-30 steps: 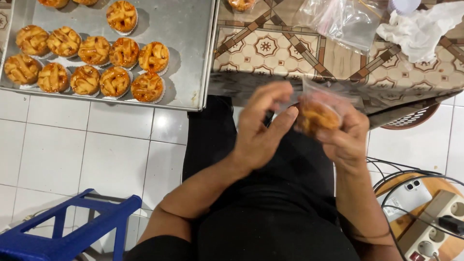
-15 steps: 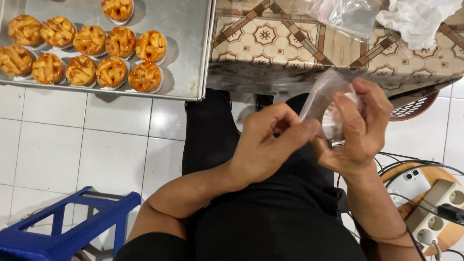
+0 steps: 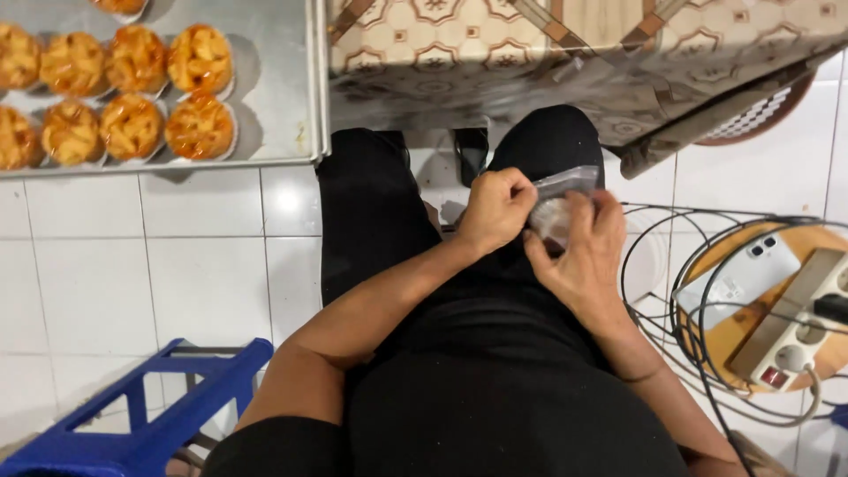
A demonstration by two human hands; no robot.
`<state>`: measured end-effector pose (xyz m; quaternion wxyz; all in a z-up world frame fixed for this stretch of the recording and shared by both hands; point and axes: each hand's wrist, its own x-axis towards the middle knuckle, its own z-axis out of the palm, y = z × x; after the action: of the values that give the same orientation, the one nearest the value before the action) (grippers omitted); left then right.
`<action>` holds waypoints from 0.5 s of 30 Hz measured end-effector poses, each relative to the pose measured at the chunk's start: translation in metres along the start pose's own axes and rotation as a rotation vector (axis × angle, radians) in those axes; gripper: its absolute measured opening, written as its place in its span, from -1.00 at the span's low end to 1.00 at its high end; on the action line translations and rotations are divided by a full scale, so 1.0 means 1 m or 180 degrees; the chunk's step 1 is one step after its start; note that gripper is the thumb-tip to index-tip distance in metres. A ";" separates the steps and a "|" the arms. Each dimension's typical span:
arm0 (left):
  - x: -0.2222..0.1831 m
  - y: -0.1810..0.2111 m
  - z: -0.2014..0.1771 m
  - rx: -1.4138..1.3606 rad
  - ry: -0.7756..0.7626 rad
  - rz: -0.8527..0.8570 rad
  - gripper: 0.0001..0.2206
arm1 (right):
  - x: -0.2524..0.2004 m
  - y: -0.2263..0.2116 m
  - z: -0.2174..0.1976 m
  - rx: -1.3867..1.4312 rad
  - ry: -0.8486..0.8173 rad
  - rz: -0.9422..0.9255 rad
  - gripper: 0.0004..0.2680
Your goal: The person picks up small cooked pies from a metal tray, places each pie into a plastic bag, and then folds the bag closed while using a toothpick to secure or adjust the packaging.
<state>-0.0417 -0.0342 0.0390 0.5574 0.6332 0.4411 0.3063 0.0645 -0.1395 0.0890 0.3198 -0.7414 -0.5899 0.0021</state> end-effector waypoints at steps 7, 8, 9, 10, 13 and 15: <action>0.007 -0.007 -0.002 -0.0417 -0.0275 0.0351 -0.89 | 0.029 0.032 0.001 0.0955 0.0259 -0.0703 -0.78; 0.006 -0.006 -0.002 -0.0456 -0.0284 0.0357 -0.89 | 0.033 0.038 0.006 0.0993 0.0154 -0.0836 -0.82; 0.005 -0.005 -0.002 -0.0488 -0.0303 0.0361 -0.89 | 0.036 0.043 0.012 0.1033 0.0054 -0.0960 -0.85; 0.006 -0.004 -0.001 -0.0486 -0.0297 0.0355 -0.89 | 0.040 0.045 0.012 0.1039 0.0048 -0.0961 -0.85; 0.005 -0.002 0.002 -0.0473 -0.0344 0.0270 -0.91 | 0.042 0.052 0.013 0.0935 -0.0120 -0.0984 -0.83; 0.005 0.000 0.003 -0.0475 -0.0372 0.0291 -0.90 | 0.042 0.056 0.013 0.0987 -0.0169 -0.0851 -0.85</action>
<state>-0.0369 -0.0316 0.0376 0.6133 0.6262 0.3544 0.3259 0.1216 -0.1025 0.0674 0.4120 -0.5981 -0.6839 0.0700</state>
